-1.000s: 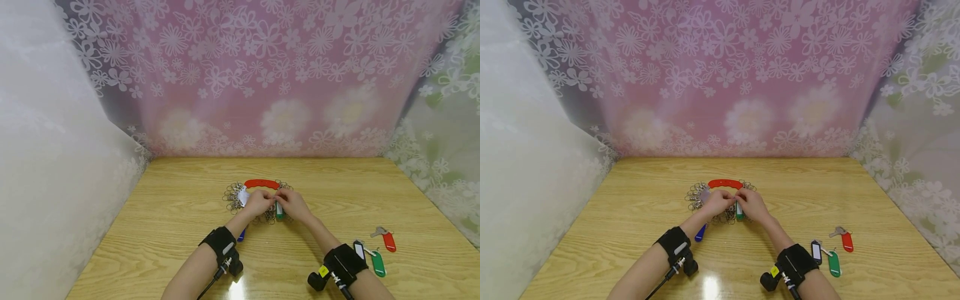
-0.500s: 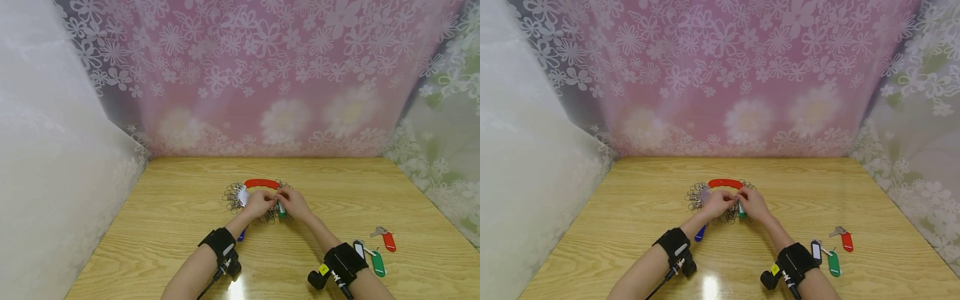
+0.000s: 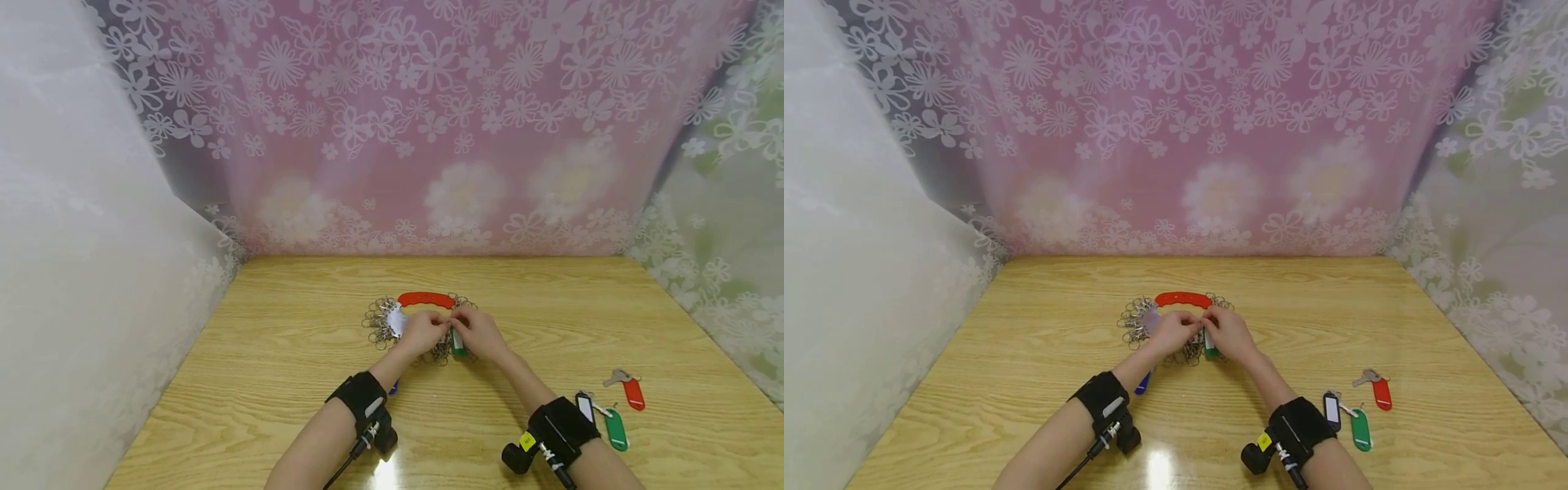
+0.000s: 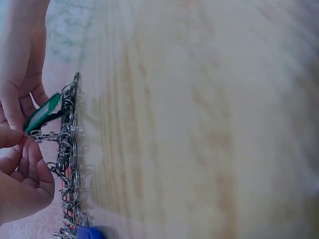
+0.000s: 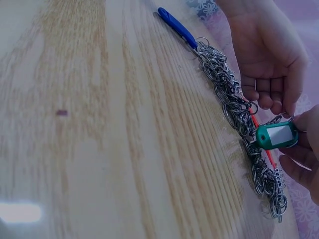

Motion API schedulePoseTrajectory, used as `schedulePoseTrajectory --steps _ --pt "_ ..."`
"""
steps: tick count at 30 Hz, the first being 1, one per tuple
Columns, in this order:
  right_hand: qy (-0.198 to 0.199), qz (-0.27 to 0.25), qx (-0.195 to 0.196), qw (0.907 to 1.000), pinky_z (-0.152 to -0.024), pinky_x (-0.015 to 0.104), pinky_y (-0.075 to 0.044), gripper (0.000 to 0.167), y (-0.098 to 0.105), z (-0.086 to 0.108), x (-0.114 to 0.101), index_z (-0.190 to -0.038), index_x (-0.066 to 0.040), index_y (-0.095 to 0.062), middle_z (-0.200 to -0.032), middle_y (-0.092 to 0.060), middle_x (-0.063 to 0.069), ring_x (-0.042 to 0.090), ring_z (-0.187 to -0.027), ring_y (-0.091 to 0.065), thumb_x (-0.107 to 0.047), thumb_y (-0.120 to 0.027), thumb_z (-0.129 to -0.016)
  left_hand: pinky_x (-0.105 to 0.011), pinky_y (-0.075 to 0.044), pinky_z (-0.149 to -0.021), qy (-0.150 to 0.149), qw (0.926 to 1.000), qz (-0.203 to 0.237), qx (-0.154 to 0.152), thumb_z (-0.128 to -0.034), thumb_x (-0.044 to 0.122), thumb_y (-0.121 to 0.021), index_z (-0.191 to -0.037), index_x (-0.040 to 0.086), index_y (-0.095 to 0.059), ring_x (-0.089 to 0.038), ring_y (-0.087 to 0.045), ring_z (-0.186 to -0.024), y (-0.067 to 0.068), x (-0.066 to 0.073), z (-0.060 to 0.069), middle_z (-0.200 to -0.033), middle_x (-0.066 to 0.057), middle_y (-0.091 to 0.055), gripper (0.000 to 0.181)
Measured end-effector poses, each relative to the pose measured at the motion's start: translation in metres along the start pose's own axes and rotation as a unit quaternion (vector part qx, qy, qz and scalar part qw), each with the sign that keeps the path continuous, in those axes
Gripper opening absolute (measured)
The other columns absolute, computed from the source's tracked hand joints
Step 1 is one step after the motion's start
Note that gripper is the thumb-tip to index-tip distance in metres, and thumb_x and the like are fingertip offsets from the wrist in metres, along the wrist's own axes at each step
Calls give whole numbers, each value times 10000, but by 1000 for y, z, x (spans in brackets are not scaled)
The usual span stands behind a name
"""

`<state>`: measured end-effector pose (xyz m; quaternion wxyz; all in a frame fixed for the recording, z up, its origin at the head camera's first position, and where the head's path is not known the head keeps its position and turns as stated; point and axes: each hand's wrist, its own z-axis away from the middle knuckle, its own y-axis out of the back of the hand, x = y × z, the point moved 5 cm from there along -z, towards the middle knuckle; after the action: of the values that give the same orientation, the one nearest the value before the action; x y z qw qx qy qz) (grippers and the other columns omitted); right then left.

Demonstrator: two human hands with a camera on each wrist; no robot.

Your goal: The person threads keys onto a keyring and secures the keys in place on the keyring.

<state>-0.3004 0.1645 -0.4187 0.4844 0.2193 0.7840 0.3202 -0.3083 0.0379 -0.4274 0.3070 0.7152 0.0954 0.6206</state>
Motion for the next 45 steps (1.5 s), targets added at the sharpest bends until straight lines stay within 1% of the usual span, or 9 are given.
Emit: schedulePoseTrajectory --steps 4,9,16,22,26,33,36,39,45 --pt "263 168 62 9995 -619 329 -441 53 1 0 -6 -877 -65 -623 -793 -602 22 136 -672 -522 -68 -581 -908 -228 -345 -517 232 9993 290 29 -914 168 -578 -928 52 -701 -106 -436 -565 2 -1 -1 -756 7 -594 170" --pt "473 336 82 9983 -651 358 -471 60 1 1 -12 -866 -72 -629 -804 -616 35 165 -716 -575 -55 -585 -902 -241 -376 -551 398 9981 467 1 -907 185 -596 -926 47 -704 -120 -483 -622 3 -2 0 -752 1 -598 176" --pt "578 545 65 9968 -613 325 -443 71 -1 2 -10 -847 -96 -641 -791 -607 13 137 -689 -546 -56 -603 -892 -238 -374 -539 572 9966 594 -48 -907 186 -601 -854 51 -691 -121 -494 -624 2 -4 1 -741 -10 -602 171" --pt "444 376 77 9983 -634 339 -453 74 -1 4 -7 -861 -88 -643 -809 -605 12 149 -720 -555 -57 -590 -901 -238 -368 -535 601 9957 703 -81 -905 165 -593 -853 43 -692 -124 -487 -613 1 -4 1 -738 -34 -606 165" --pt "173 75 191 9996 -677 373 -481 63 -1 5 -7 -893 -62 -632 -839 -624 45 190 -770 -591 -56 -573 -912 -234 -381 -539 366 9972 649 -30 -899 149 -587 -899 49 -691 -115 -487 -616 2 -2 2 -756 -29 -606 144" --pt "-133 -166 340 9992 -672 382 -478 63 1 5 -5 -908 -40 -622 -834 -628 66 212 -767 -589 -53 -561 -919 -225 -394 -541 -384 9990 163 -175 -911 151 -578 -936 51 -685 -88 -485 -590 2 4 5 -785 3 -611 149" --pt "-197 -193 322 9991 -688 390 -485 67 1 5 -4 -916 -38 -622 -851 -632 67 231 -797 -599 -55 -557 -922 -220 -389 -541 -497 9986 -19 -205 -907 143 -573 -954 60 -687 -84 -473 -569 2 6 6 -813 2 -621 149" --pt "-217 -197 280 9992 -701 400 -485 67 1 4 -3 -920 -37 -621 -866 -634 75 245 -815 -601 -58 -557 -923 -219 -378 -534 -385 9991 18 -155 -905 144 -570 -952 55 -687 -91 -457 -558 2 6 5 -813 -2 -622 155" --pt "-98 -82 273 9995 -668 378 -476 59 0 5 -4 -924 -36 -620 -854 -631 65 224 -779 -590 -54 -564 -917 -233 -359 -515 147 9991 387 -116 -914 159 -566 -917 47 -675 -105 -443 -561 2 2 4 -722 0 -570 157"
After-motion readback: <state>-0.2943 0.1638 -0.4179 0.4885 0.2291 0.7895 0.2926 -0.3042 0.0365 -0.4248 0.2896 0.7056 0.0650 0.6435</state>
